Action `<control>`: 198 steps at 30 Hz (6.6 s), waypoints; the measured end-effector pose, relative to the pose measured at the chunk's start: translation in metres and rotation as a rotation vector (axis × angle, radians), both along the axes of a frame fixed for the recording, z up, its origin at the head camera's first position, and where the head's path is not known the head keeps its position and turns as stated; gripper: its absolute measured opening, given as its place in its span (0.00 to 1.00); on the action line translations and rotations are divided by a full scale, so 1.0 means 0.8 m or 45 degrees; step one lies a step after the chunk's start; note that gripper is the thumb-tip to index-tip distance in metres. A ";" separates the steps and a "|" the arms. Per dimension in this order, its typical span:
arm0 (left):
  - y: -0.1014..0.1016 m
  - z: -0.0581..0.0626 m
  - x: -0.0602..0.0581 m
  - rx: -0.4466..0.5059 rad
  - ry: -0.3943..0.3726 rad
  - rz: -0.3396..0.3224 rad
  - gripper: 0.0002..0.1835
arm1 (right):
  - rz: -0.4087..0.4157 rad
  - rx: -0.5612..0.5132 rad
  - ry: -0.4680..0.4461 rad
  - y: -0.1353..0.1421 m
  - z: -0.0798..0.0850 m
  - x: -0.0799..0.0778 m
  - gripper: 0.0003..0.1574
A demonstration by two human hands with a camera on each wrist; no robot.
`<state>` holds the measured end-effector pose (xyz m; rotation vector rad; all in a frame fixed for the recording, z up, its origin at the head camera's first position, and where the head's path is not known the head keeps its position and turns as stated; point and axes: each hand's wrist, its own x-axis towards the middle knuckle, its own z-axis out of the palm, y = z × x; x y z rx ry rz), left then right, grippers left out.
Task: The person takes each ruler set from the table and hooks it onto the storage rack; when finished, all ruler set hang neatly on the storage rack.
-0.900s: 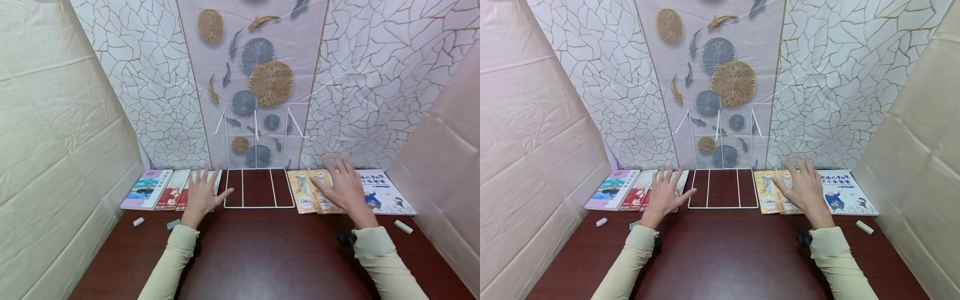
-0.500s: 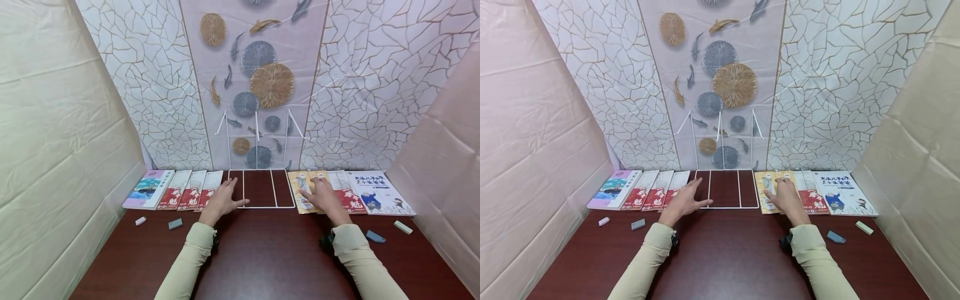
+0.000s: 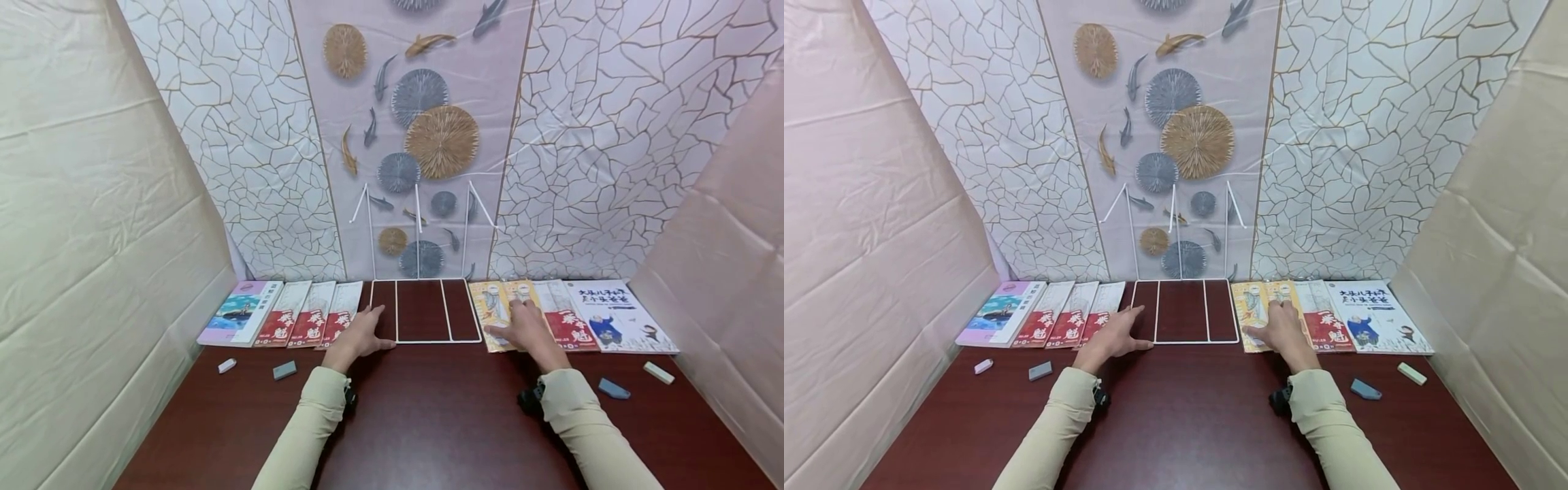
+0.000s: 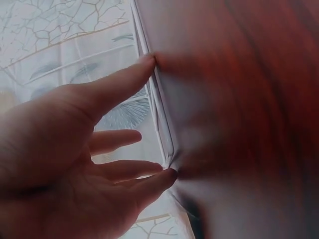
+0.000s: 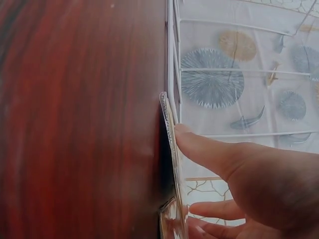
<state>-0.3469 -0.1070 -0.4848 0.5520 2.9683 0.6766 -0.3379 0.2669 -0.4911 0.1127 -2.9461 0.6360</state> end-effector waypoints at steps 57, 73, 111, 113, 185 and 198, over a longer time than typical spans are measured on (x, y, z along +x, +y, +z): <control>-0.009 -0.007 -0.010 -0.019 0.048 0.103 0.47 | 0.463 -1.827 0.127 -0.008 0.023 0.058 0.33; -0.015 -0.004 -0.012 0.015 0.050 0.112 0.48 | 0.345 -1.354 0.284 -0.043 0.029 0.062 0.29; -0.017 -0.007 -0.016 0.073 0.045 0.108 0.35 | 0.188 -1.324 0.293 -0.055 0.035 -0.012 0.30; -0.017 -0.007 -0.016 0.094 0.030 0.107 0.36 | 0.175 -1.304 0.282 -0.056 0.037 -0.020 0.29; -0.017 -0.008 -0.013 0.076 0.019 0.119 0.47 | -0.345 -0.552 0.124 0.061 -0.002 0.013 0.39; -0.018 -0.011 -0.016 0.120 -0.001 0.125 0.47 | -0.393 -1.063 0.432 0.051 0.013 0.012 0.27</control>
